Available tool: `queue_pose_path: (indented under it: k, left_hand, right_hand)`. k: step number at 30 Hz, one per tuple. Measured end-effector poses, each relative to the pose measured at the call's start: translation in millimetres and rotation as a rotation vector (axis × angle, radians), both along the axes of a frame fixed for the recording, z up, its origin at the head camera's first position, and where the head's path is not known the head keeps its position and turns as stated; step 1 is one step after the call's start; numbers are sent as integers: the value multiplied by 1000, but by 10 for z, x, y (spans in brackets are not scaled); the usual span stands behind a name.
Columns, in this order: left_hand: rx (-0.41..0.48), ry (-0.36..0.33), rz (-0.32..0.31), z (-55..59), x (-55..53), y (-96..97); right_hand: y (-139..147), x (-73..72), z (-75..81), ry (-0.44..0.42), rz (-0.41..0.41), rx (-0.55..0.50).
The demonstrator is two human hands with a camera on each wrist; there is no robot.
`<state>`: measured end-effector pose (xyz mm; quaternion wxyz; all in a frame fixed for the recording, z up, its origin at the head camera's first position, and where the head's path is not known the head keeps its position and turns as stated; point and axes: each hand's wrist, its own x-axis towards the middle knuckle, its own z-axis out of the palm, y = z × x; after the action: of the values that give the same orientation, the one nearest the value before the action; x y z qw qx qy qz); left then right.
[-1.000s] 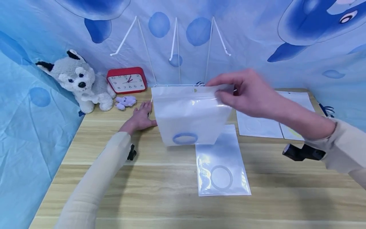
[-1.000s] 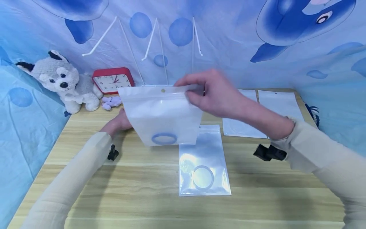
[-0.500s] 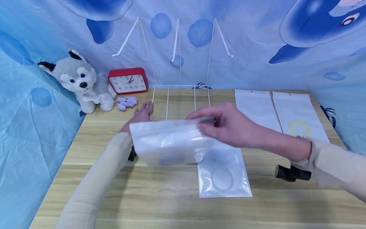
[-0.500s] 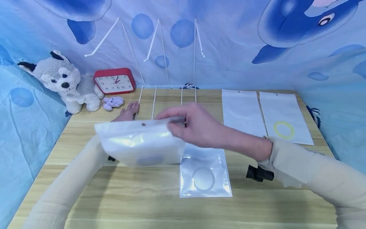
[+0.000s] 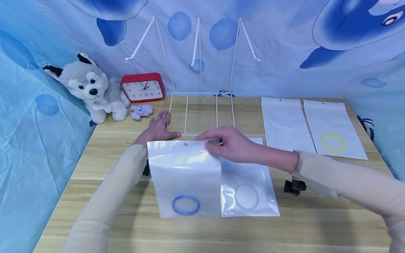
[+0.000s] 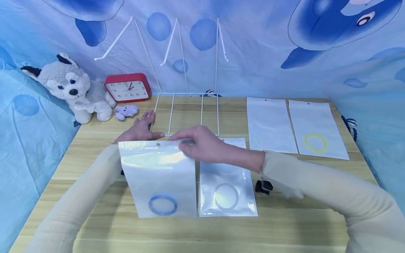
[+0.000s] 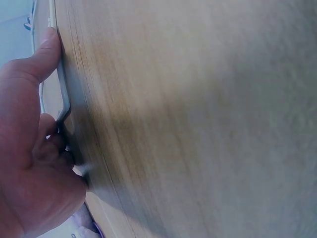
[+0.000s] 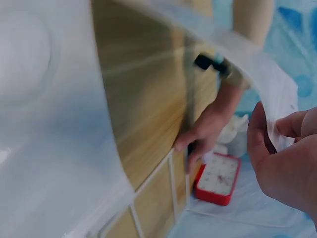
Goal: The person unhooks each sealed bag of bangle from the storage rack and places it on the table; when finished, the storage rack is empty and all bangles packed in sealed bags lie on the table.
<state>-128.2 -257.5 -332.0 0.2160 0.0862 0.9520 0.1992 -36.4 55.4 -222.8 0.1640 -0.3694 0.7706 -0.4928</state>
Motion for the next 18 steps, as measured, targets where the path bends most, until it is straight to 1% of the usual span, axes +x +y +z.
queue_pose_path:
  k: [4,10,14,18]
  left_hand:
    - [19,1,0,-3,-8,-2]
    - [-3,9,-12,8,-19,15]
    - [-13,4,-19,27,-8,25]
    - [-30,-4,-9,26,-4,16]
  right_hand:
    - [-74,-125,-208,44,-31,-4]
    - [-86,-263,-470,56,-56,64]
    - [-92,-353,-604,55,-62,88]
    - [-119,-420,-707,63,-56,95]
